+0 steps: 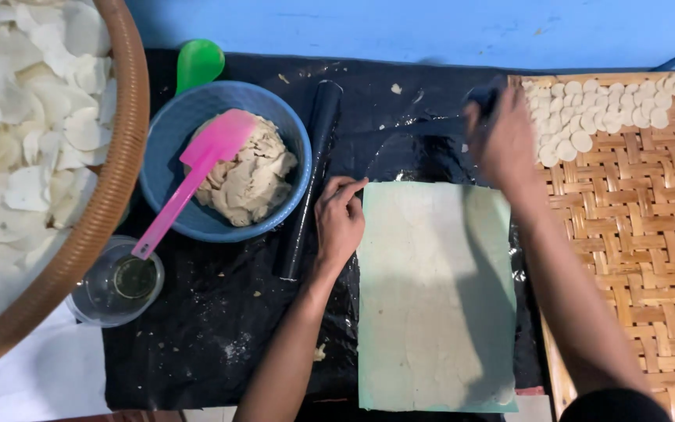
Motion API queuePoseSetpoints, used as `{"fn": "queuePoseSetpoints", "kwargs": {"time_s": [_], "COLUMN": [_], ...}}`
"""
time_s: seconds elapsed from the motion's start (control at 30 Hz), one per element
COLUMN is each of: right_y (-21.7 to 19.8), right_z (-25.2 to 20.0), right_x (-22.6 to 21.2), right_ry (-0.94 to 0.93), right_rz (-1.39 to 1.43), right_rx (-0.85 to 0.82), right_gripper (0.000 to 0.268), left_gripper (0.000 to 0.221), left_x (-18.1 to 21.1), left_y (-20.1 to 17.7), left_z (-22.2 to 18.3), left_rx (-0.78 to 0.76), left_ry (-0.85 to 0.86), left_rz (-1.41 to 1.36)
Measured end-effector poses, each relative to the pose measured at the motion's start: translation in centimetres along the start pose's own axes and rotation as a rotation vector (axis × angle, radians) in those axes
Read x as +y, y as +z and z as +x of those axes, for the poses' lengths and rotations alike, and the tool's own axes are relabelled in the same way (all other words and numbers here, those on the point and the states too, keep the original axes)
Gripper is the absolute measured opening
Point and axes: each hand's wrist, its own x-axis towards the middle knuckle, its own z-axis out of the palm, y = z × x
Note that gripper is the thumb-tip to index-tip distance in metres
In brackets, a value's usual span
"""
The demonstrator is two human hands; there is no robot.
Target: Rolling out dough and cutting it into small circular pieces for cracker production.
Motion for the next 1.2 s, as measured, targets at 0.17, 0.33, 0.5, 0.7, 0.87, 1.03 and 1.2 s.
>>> {"fn": "queuePoseSetpoints", "kwargs": {"time_s": [0.17, 0.33, 0.5, 0.7, 0.87, 1.03, 1.2], "right_y": [-1.6, -0.3, 1.1, 3.4, 3.0, 4.1, 3.7], "right_z": [-5.7, -6.7, -6.7, -7.5, -7.5, -8.4, -8.2], "right_x": [-11.1, -13.7, -13.8, -14.4, -13.6, -14.3, -14.3], "right_ry": [-0.078, -0.101, -0.185, 0.013, -0.167, 0.007, -0.046], "right_rz": [0.026, -0.012, -0.075, -0.259, -0.182, -0.317, -0.203], "right_rx": [-0.212, -0.371, -0.365, -0.534, -0.352, -0.399, -0.350], "right_gripper": [0.045, 0.050, 0.045, 0.044, 0.042, 0.046, 0.041], "left_gripper": [0.031, 0.032, 0.034, 0.032, 0.032, 0.030, 0.029], "left_x": [-1.0, -1.0, -1.1, -1.0, -0.5, -0.5, -0.8], "left_y": [0.6, 0.5, 0.5, 0.7, 0.6, 0.7, 0.7], "left_z": [-0.2, -0.3, -0.3, -0.4, 0.1, 0.0, -0.5], "left_rx": [-0.014, -0.038, -0.040, -0.042, -0.062, -0.069, -0.047], "left_ry": [-0.001, -0.005, 0.014, 0.002, -0.017, -0.001, 0.010], "left_rz": [0.048, 0.066, 0.071, 0.094, 0.102, 0.103, 0.110]}}
